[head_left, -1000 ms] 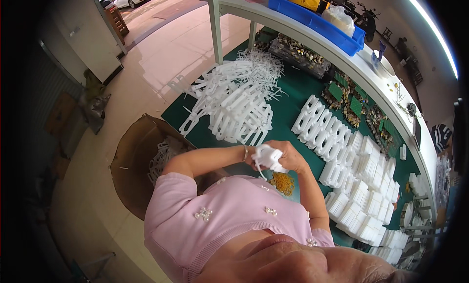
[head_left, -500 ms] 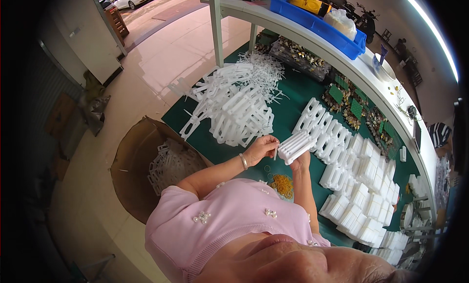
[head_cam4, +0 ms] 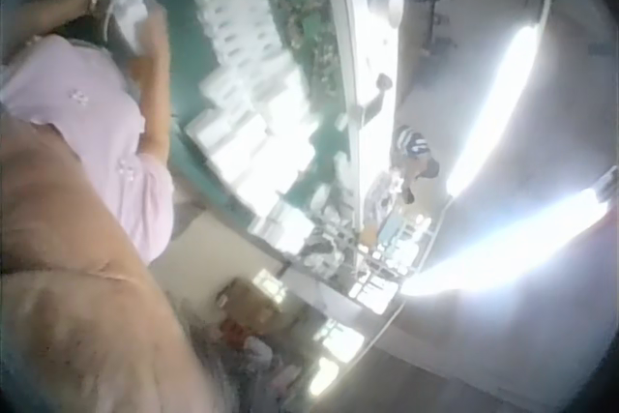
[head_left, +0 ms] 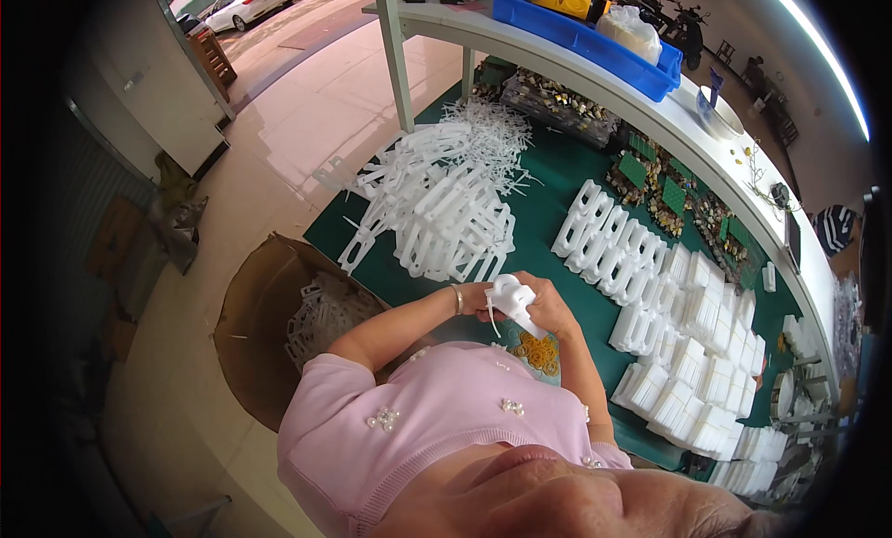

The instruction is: Assembling and bundling white plastic components using rubber bands on a workbench.

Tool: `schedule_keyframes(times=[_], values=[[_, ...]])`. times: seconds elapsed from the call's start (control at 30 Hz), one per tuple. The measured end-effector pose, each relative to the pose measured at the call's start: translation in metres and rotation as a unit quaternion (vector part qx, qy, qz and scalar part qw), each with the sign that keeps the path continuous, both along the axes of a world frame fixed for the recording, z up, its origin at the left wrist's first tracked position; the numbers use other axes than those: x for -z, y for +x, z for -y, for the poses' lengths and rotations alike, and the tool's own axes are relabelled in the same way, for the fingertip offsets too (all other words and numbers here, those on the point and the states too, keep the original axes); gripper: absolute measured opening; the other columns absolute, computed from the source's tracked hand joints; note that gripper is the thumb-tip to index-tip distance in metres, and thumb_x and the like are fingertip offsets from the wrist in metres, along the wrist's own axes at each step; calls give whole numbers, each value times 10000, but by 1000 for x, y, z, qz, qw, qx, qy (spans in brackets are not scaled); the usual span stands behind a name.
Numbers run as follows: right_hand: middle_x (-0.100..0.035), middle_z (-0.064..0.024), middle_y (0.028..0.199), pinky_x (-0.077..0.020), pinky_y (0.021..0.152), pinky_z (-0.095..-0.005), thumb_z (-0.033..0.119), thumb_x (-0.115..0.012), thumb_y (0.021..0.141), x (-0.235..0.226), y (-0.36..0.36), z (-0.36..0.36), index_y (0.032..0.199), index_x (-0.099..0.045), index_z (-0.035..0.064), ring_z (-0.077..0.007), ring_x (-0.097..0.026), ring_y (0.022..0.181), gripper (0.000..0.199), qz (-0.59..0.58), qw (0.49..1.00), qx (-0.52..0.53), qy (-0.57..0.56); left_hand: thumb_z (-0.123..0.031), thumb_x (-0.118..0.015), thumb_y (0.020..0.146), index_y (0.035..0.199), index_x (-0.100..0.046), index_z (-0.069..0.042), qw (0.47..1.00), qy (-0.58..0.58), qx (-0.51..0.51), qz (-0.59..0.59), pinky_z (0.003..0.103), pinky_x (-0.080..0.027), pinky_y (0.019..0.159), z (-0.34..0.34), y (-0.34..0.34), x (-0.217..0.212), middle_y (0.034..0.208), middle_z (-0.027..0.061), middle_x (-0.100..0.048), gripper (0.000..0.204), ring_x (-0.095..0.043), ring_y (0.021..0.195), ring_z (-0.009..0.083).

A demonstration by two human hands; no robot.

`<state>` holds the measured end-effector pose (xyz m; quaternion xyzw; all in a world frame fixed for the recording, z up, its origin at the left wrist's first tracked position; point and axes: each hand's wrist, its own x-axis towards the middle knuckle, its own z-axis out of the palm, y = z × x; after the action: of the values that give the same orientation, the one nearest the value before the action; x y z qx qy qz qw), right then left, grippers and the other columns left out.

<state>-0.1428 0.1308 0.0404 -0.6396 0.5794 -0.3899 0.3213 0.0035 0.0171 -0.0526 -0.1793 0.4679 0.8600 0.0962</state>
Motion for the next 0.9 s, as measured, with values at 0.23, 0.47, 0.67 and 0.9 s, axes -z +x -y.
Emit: schedule_keyframes(times=[0.23,0.47,0.67,0.9], values=[[-643,-64,838,-508,622,-275,68,-535,823,-2,-10,2,957,-598,11,-132,-627,723,158,280,940,194,-16,-282,-514,931,969,-569,-22,989,135,-30,-56,249,-412,583,-2,8,-27,762,39,-540,269,-528,676,134],[-605,-65,784,-522,575,-323,187,-508,908,11,-15,0,975,-569,20,-174,-617,648,190,514,807,290,-18,-205,-576,908,1070,-545,24,981,-42,-172,-82,251,-440,540,-28,0,-45,730,53,-563,282,-559,626,128],[-587,-74,784,-523,573,-335,203,-495,921,35,-8,-3,960,-553,22,-190,-610,654,194,629,714,307,-5,-246,-594,890,824,-559,-40,959,-8,-280,-31,249,-377,443,-28,-11,-25,581,7,-485,219,-480,485,122],[-648,-62,927,-491,735,-271,72,-634,754,2,13,-16,1039,-590,7,-152,-626,818,296,255,958,106,-72,-252,-516,897,743,-522,-121,968,235,-57,70,247,-297,384,-8,-9,28,531,-31,-398,202,-390,418,113]])
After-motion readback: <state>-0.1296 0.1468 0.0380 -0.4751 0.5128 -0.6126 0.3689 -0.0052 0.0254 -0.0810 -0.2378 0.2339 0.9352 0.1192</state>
